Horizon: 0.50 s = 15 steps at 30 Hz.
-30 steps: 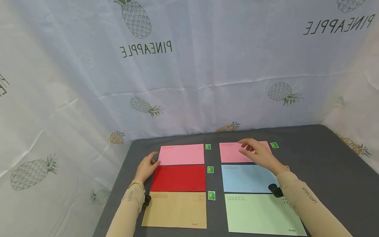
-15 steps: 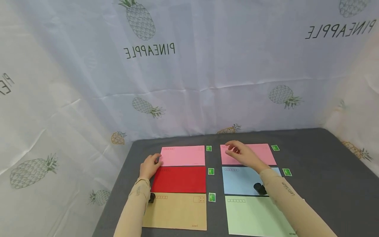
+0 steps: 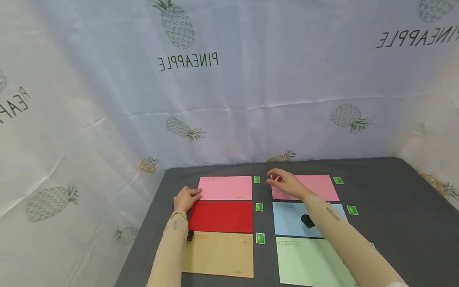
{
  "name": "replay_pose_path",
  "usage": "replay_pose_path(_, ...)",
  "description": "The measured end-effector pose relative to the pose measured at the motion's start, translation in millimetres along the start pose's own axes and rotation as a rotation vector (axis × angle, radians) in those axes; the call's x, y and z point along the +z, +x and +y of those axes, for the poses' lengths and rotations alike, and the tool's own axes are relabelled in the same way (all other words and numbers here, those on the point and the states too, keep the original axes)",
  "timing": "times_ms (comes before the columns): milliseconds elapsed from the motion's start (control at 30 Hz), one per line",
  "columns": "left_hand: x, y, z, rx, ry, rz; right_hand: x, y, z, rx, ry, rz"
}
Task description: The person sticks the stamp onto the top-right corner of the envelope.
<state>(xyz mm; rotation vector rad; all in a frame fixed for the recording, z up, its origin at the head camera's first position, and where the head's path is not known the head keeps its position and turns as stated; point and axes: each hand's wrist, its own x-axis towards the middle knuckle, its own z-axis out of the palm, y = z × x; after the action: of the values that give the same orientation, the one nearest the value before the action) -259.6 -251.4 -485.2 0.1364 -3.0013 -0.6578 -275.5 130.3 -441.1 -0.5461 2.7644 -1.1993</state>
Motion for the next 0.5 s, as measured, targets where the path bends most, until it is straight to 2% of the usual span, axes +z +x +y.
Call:
replay_pose_path(200,-1.7,5.9,3.4,-0.067,-0.073,-0.079,4,8,10,0.081,0.023,0.004)
replay_pose_path(367,-5.2,9.0,-1.2,-0.140,-0.148,-0.134,6,19,14,0.122,0.036,0.010)
replay_pose_path(500,-7.2,7.8,-4.8,-0.168,-0.173,-0.167,10,24,12,0.152,0.053,0.002)
